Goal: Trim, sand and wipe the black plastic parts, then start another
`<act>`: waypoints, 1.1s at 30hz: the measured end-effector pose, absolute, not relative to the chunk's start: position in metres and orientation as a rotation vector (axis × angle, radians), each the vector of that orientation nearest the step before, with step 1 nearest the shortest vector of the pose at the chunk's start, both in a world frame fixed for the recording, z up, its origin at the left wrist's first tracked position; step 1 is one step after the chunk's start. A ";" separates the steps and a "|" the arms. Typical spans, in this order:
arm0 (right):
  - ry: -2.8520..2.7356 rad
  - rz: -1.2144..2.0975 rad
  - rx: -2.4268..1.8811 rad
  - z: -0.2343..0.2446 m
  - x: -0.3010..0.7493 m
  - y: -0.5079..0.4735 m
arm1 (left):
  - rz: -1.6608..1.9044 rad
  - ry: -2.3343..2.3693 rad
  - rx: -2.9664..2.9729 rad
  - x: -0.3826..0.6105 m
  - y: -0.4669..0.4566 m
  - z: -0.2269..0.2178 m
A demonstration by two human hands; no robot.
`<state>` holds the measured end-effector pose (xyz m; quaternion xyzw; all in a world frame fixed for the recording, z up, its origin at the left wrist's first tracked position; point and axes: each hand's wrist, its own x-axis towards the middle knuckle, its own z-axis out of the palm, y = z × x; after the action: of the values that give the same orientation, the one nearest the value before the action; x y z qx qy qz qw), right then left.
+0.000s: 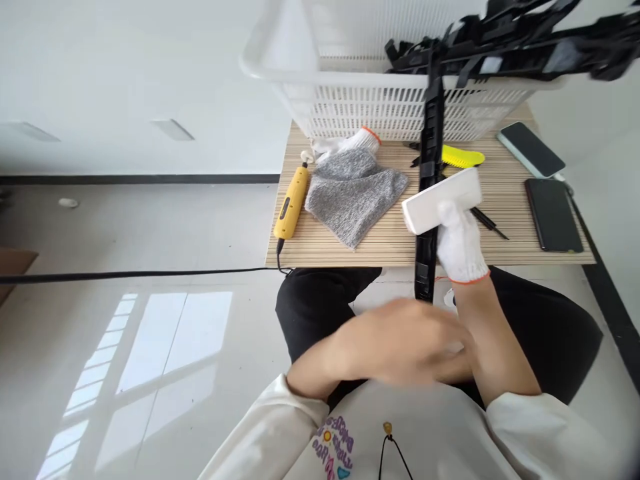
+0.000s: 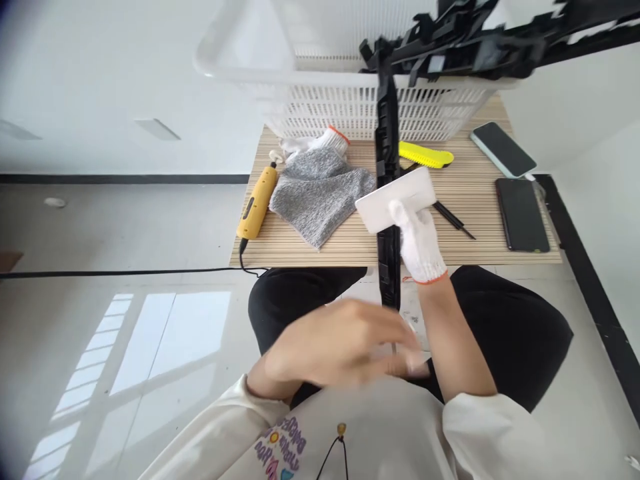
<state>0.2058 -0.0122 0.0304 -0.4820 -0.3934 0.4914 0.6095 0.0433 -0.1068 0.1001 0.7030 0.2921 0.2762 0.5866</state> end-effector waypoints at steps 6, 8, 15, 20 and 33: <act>-0.915 1.198 -1.083 0.043 0.199 -0.017 | 1.034 1.290 1.797 0.018 -0.055 0.082; -0.878 1.186 -1.107 0.043 0.199 -0.015 | 0.966 1.314 1.830 0.019 -0.045 0.071; -0.869 1.308 -1.005 0.039 0.199 -0.012 | 0.798 1.403 1.871 0.064 -0.041 0.039; -0.789 1.308 -0.976 0.040 0.198 -0.016 | 0.838 1.394 1.856 0.063 -0.035 0.030; -0.850 1.306 -1.030 0.040 0.189 -0.017 | 0.886 1.054 1.653 0.046 -0.029 0.027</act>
<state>0.1890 -0.0167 0.0399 -0.4435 -0.3660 0.5622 0.5944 0.0464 -0.0291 0.0273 0.6761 0.4312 0.3624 0.4750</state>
